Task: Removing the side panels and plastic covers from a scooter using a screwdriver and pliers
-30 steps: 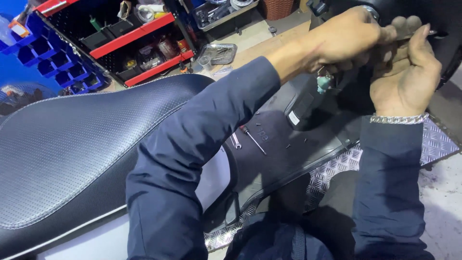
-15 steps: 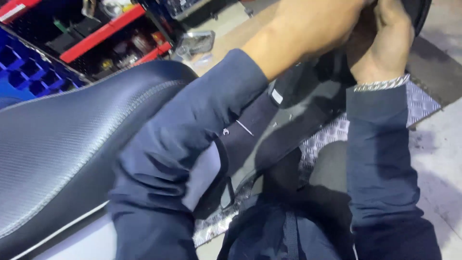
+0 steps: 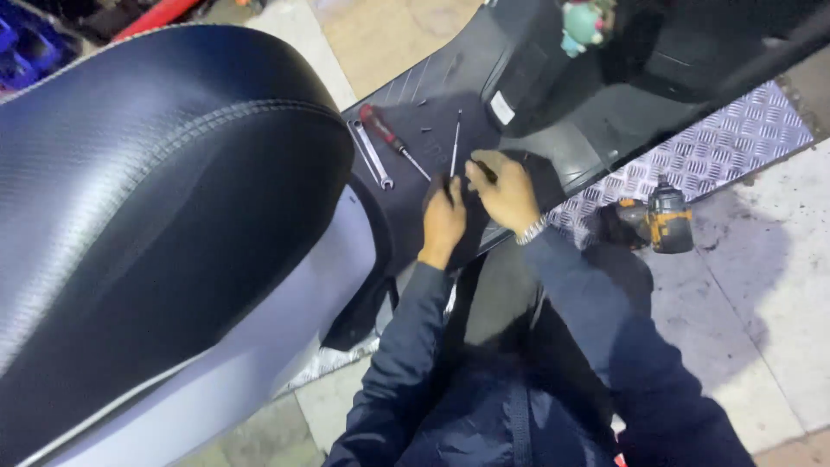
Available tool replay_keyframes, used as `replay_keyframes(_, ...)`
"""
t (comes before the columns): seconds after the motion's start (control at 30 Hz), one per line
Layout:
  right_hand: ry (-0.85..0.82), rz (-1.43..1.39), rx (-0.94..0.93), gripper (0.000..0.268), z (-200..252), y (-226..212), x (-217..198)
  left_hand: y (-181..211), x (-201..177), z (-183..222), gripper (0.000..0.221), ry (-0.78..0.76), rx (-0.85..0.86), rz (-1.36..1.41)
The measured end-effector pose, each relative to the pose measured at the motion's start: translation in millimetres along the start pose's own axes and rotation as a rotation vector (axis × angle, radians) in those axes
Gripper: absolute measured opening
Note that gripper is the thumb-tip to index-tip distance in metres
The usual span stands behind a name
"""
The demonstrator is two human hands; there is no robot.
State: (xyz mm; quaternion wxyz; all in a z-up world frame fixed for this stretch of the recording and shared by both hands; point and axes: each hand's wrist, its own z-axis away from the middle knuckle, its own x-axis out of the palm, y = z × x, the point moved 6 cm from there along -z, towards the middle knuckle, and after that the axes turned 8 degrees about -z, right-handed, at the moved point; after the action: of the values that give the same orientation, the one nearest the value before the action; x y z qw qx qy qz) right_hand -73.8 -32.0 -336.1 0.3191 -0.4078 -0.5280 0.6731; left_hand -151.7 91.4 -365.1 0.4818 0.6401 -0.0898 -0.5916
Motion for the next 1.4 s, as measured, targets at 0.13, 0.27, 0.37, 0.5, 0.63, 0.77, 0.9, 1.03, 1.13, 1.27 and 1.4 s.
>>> replay_keyframes(0.13, 0.018, 0.095, 0.07, 0.04, 69.6, -45.2, -12.4, -9.0, -19.6, 38.0, 0.049, 0.112, -0.005, -0.444)
replay_keyframes(0.27, 0.009, 0.147, 0.163, 0.035, 125.2, -136.0, -41.1, 33.7, -96.7, 113.7, 0.032, 0.003, -0.019, -0.36)
replay_keyframes(0.37, -0.03, 0.187, 0.162, 0.033, 178.6, -228.1, -27.9, 17.3, -147.9, 194.3, 0.03, -0.161, -0.141, -0.303)
replay_keyframes(0.5, -0.125, 0.055, 0.378, 0.03, 278.3, -296.2, 4.2, 96.1, -314.9, 288.3, 0.03, -0.174, -0.232, -0.095)
replay_keyframes(0.63, -0.214, 0.139, 0.486, 0.029, 312.1, -333.8, 54.5, 103.6, -427.1, 311.9, 0.03, -0.141, -0.316, 0.043)
replay_keyframes(0.77, 0.01, -0.043, 0.46, 0.027, 305.2, -229.4, 74.8, 90.4, -457.3, 332.1, 0.032, -0.106, -0.366, 0.016)
replay_keyframes(0.9, 0.197, 0.267, 0.467, 0.017, 212.2, -57.7, 73.0, 72.3, -430.3, 341.6, 0.015, -0.221, -0.363, 0.081)
replay_keyframes(1.03, 0.351, 0.671, 0.388, 0.012, 107.2, 15.9, 85.7, 45.7, -376.6, 343.7, 0.01, -0.238, -0.406, 0.253)
replay_keyframes(1.13, 0.344, 0.753, 0.429, 0.022, 99.0, 32.7, 75.1, 34.6, -358.3, 343.5, 0.014, -0.282, -0.489, 0.233)
replay_keyframes(1.27, 0.278, 0.678, 0.282, 0.018, 57.1, 47.9, 103.5, 14.6, -342.5, 343.0, 0.018, -0.272, -0.582, 0.196)
replay_keyframes(1.4, 0.194, 0.611, 0.105, 0.014, 42.1, 35.8, 114.9, 30.6, -345.0, 314.0, 0.019, -0.288, -0.573, 0.155)
